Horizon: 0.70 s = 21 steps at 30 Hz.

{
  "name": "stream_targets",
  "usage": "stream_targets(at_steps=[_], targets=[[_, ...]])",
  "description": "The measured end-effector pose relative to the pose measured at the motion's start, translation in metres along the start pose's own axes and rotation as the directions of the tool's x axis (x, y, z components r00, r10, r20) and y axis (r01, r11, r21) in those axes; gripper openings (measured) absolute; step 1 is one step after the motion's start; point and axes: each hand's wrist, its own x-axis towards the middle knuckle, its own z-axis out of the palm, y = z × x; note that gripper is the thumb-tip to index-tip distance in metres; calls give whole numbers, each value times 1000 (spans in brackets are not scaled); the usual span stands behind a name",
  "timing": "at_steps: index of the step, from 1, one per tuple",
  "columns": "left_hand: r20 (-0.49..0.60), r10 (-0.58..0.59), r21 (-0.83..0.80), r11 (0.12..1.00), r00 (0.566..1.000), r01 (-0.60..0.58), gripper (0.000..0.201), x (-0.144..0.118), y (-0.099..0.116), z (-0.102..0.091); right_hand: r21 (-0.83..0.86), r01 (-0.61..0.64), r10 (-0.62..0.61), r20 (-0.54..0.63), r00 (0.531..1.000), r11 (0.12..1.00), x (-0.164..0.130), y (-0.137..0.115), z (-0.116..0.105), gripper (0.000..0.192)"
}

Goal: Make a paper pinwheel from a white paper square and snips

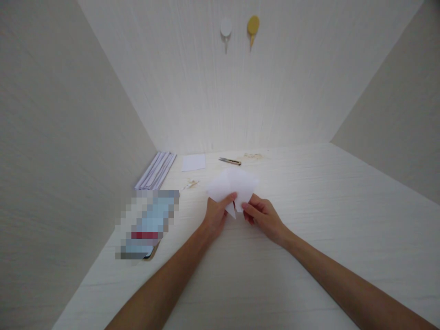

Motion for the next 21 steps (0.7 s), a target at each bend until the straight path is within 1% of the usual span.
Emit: stream_targets(at_steps=[3,8,12,21], targets=[[-2,2,12,1000,1000,-2,37,0,-1,-1,-27,2,-1,5,1000,1000,0,0,0,31],[-18,-1,-4,1000,1000,1,39,0,-1,-1,-27,-25,26,13,1000,999,1,0,0,23],[3,-4,8,1000,1000,4,39,0,-1,-1,-17,-54,54,0,999,998,2,-1,0,21],[9,-12,40,999,1000,11,41,0,-2,-3,2,-103,103,-20,995,995,1,-2,1,19]])
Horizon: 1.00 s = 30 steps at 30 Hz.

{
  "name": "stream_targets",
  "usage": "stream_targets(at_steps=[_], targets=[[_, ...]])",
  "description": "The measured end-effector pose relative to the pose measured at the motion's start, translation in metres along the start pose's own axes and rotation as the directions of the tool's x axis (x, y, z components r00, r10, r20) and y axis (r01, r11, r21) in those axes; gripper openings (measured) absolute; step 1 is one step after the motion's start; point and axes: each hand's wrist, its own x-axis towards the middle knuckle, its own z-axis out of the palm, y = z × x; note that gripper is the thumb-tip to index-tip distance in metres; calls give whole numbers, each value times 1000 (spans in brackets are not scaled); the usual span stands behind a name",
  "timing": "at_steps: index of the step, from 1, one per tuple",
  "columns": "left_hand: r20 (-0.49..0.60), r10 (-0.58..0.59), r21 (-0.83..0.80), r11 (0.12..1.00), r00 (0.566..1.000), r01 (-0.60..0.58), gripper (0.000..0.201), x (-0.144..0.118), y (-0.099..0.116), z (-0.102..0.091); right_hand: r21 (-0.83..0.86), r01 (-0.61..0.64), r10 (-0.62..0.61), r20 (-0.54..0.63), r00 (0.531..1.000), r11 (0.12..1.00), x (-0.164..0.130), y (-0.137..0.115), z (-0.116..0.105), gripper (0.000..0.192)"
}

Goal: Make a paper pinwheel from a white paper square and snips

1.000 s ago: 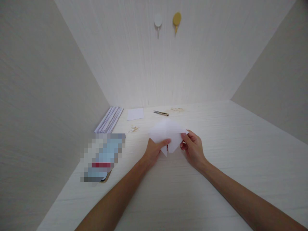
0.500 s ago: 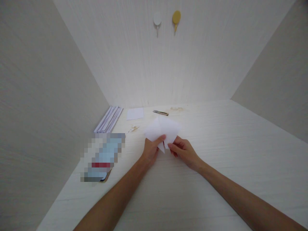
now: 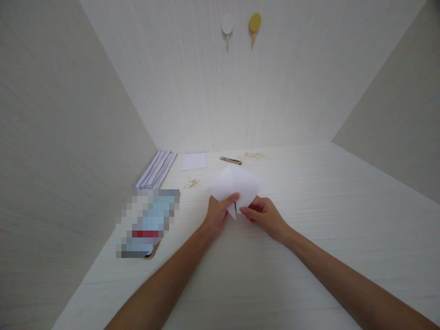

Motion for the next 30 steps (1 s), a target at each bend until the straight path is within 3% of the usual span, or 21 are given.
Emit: stream_targets(at_steps=[6,16,24,30], targets=[[-23,-23,5,1000,999,23,43,-2,2,1,-13,-38,38,12,999,999,0,4,-2,19],[-78,15,-14,1000,997,-16,46,0,0,1,-54,44,-42,32,999,998,1,4,-2,10],[-79,16,39,999,997,-13,44,0,0,2,-46,132,-132,9,991,990,1,4,-2,18],[-100,31,-8,999,995,-32,46,2,0,3,-107,97,-95,19,995,990,0,0,0,17]])
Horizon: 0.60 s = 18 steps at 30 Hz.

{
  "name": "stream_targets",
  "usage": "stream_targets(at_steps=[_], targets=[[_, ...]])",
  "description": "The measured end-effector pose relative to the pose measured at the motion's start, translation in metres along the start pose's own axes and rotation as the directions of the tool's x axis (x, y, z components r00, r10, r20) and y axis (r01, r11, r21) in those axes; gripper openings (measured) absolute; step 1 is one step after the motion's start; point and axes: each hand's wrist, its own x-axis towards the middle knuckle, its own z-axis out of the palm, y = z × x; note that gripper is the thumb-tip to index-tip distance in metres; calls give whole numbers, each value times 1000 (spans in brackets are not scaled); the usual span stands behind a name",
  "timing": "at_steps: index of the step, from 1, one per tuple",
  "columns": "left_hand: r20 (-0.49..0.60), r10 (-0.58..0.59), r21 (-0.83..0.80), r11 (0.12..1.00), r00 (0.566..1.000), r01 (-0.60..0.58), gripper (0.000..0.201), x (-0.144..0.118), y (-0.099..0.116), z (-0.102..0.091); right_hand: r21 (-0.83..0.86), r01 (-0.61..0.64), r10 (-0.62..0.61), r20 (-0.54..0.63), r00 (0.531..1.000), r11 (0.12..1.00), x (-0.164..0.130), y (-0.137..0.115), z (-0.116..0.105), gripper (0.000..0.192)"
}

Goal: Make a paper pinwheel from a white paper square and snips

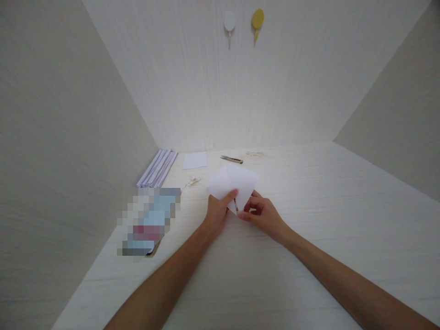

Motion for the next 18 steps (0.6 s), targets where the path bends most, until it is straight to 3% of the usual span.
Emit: stream_targets(at_steps=[18], targets=[[-26,15,44,999,1000,-14,45,0,0,0,-56,25,-29,-59,998,998,0,4,1,23]])
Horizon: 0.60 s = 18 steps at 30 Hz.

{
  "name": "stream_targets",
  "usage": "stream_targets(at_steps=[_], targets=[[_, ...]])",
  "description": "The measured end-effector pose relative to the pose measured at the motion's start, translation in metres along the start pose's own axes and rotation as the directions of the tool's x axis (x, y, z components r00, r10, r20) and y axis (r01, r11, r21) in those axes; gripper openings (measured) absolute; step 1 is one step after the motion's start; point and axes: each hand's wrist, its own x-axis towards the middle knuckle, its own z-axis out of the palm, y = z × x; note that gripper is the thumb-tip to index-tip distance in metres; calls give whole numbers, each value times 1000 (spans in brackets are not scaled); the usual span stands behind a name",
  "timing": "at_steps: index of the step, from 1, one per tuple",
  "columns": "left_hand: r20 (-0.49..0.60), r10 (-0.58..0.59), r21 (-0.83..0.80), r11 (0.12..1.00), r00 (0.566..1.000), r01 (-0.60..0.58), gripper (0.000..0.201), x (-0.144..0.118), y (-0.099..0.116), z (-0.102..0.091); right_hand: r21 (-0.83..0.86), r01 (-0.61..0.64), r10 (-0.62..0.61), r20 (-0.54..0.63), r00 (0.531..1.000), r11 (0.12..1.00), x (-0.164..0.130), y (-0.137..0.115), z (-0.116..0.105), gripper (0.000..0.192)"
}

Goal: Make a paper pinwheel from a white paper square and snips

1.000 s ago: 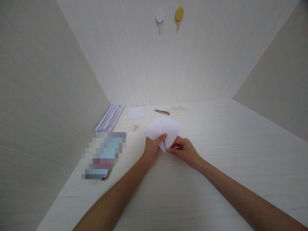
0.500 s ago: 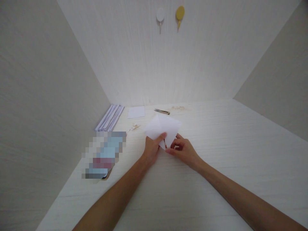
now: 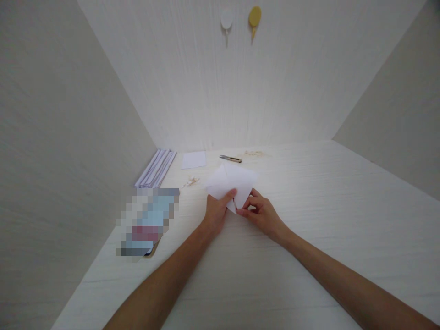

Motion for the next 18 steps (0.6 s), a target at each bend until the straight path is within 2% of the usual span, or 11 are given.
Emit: stream_targets(at_steps=[5,12,18], targets=[[7,40,7,999,999,-40,42,0,0,0,12,-11,11,6,1000,1000,0,-4,0,19],[63,88,163,982,994,-97,36,0,-6,-4,-41,-90,91,19,996,995,1,2,2,20],[71,92,173,980,993,-103,39,-1,-7,-5,-49,-95,96,21,995,994,0,-2,3,19]])
